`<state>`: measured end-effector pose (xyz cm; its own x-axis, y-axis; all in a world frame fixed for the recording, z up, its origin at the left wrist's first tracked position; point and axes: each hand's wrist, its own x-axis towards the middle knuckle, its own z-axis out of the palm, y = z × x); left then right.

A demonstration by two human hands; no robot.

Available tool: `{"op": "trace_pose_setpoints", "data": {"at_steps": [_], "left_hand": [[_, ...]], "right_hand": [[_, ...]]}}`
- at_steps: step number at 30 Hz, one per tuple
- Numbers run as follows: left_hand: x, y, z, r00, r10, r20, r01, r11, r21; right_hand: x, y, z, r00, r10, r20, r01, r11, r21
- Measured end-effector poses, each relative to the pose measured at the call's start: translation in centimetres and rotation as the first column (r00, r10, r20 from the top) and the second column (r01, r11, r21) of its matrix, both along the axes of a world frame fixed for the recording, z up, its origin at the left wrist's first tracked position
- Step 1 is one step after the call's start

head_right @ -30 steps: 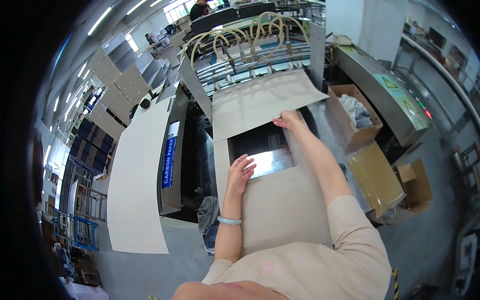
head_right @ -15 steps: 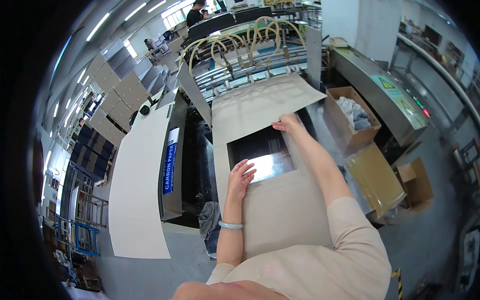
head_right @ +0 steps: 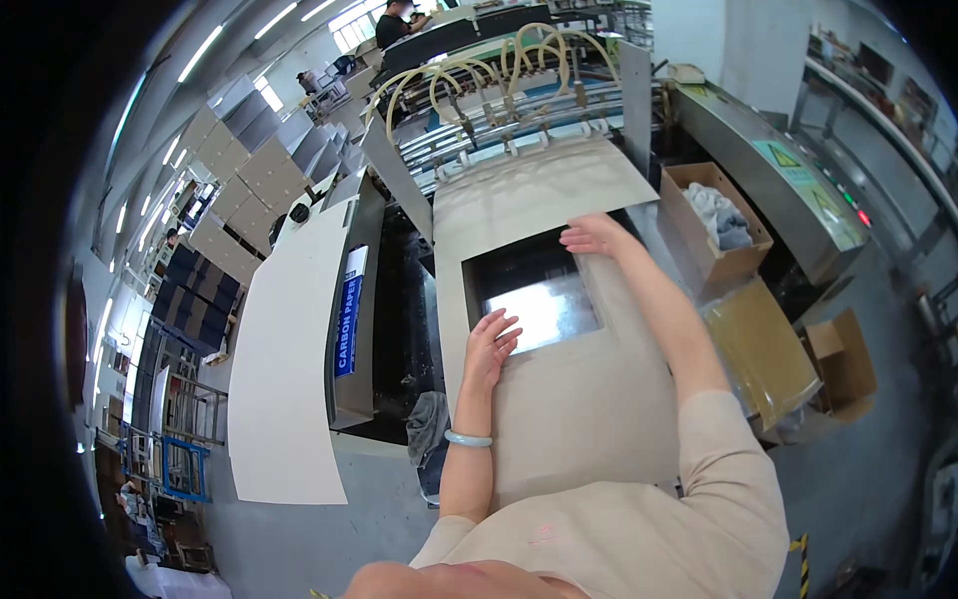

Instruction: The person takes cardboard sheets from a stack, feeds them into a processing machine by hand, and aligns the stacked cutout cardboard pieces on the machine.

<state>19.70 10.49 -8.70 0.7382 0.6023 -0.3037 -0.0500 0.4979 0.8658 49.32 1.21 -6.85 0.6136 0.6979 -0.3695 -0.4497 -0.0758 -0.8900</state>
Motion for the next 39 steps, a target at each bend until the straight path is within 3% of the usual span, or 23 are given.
{"op": "trace_pose_setpoints", "data": {"at_steps": [1, 3, 4, 6, 8, 10, 11, 13, 14, 16, 18, 20, 23, 25, 26, 28, 31, 36, 39], "left_hand": [[0.0, 0.1, -0.1, 1.0, -0.003, 0.004, 0.003, 1.0, 0.01], [0.1, 0.0, -0.4, 1.0, -0.02, 0.007, 0.02, 0.999, 0.028], [0.3, -0.1, -0.3, 1.0, 0.002, -0.008, -0.001, 0.999, 0.051], [0.5, 0.1, -0.8, 1.0, 0.013, -0.009, -0.012, 0.996, 0.085], [0.9, 0.0, -0.7, 0.996, 0.045, -0.071, -0.031, 0.981, 0.19], [1.5, -0.6, -0.6, 0.994, 0.055, -0.091, -0.019, 0.932, 0.361], [2.0, -1.8, -0.1, 0.993, 0.016, -0.116, 0.026, 0.937, 0.348], [3.5, -4.0, 1.5, 0.994, -0.037, -0.104, 0.096, 0.746, 0.659], [4.6, -5.2, 1.8, 0.992, -0.048, -0.113, 0.111, 0.751, 0.651], [7.1, -8.0, 1.8, 0.953, -0.278, -0.117, 0.234, 0.438, 0.868], [9.5, -11.7, 1.4, 0.919, -0.392, -0.05, 0.114, 0.141, 0.983], [11.7, -14.7, 1.6, 0.861, -0.481, -0.166, 0.115, -0.134, 0.984], [14.6, -18.3, -1.1, 0.882, -0.376, -0.283, 0.112, -0.417, 0.902], [16.2, -19.8, -3.0, 0.924, -0.284, -0.256, 0.051, -0.572, 0.819], [16.7, -20.3, -3.3, 0.938, -0.249, -0.243, 0.06, -0.573, 0.818], [17.5, -21.1, -3.6, 0.89, -0.184, -0.418, 0.187, -0.688, 0.701], [18.6, -21.8, -4.3, 0.889, -0.156, -0.431, 0.215, -0.69, 0.691], [19.4, -21.8, -5.2, 0.923, -0.19, -0.335, 0.124, -0.679, 0.724], [19.1, -21.7, -4.5, 0.868, -0.177, -0.463, 0.238, -0.671, 0.702]], "right_hand": [[-1.1, -1.6, 1.1, 1.0, -0.003, -0.009, 0.003, 1.0, 0.001], [-3.2, -5.4, 3.0, 0.957, 0.029, 0.288, -0.011, 0.998, -0.063], [-3.5, -6.7, 2.9, 0.962, 0.013, 0.271, 0.005, 0.998, -0.066], [-3.8, -10.6, 1.9, 0.872, -0.052, 0.486, 0.099, 0.992, -0.072], [-4.6, -16.3, 0.0, 0.734, -0.109, 0.67, 0.226, 0.97, -0.09], [-6.2, -21.3, -2.1, 0.686, -0.16, 0.709, 0.366, 0.919, -0.146], [-7.1, -23.1, -3.1, 0.626, -0.163, 0.762, 0.442, 0.88, -0.175], [-8.4, -25.4, -4.7, 0.494, -0.121, 0.861, 0.564, 0.798, -0.212], [-9.2, -26.2, -5.1, 0.516, -0.095, 0.851, 0.555, 0.794, -0.248], [-10.6, -27.0, -6.5, 0.539, -0.067, 0.84, 0.54, 0.792, -0.283], [-11.7, -27.0, -8.3, 0.375, 0.012, 0.927, 0.579, 0.778, -0.245], [-12.8, -26.7, -9.5, 0.298, -0.012, 0.954, 0.596, 0.783, -0.176], [-13.6, -26.2, -9.2, 0.249, 0.075, 0.966, 0.617, 0.756, -0.217], [-13.8, -25.6, -9.6, 0.239, 0.037, 0.97, 0.655, 0.732, -0.189], [-13.9, -25.4, -9.5, 0.223, 0.043, 0.974, 0.63, 0.756, -0.177], [-14.1, -25.2, -9.3, 0.253, 0.076, 0.964, 0.684, 0.691, -0.234], [-14.2, -25.1, -9.8, 0.192, 0.035, 0.981, 0.68, 0.716, -0.159], [-13.8, -25.2, -10.3, 0.282, 0.012, 0.959, 0.698, 0.683, -0.214], [-13.8, -25.2, -10.1, 0.319, -0.011, 0.948, 0.695, 0.683, -0.225]]}}
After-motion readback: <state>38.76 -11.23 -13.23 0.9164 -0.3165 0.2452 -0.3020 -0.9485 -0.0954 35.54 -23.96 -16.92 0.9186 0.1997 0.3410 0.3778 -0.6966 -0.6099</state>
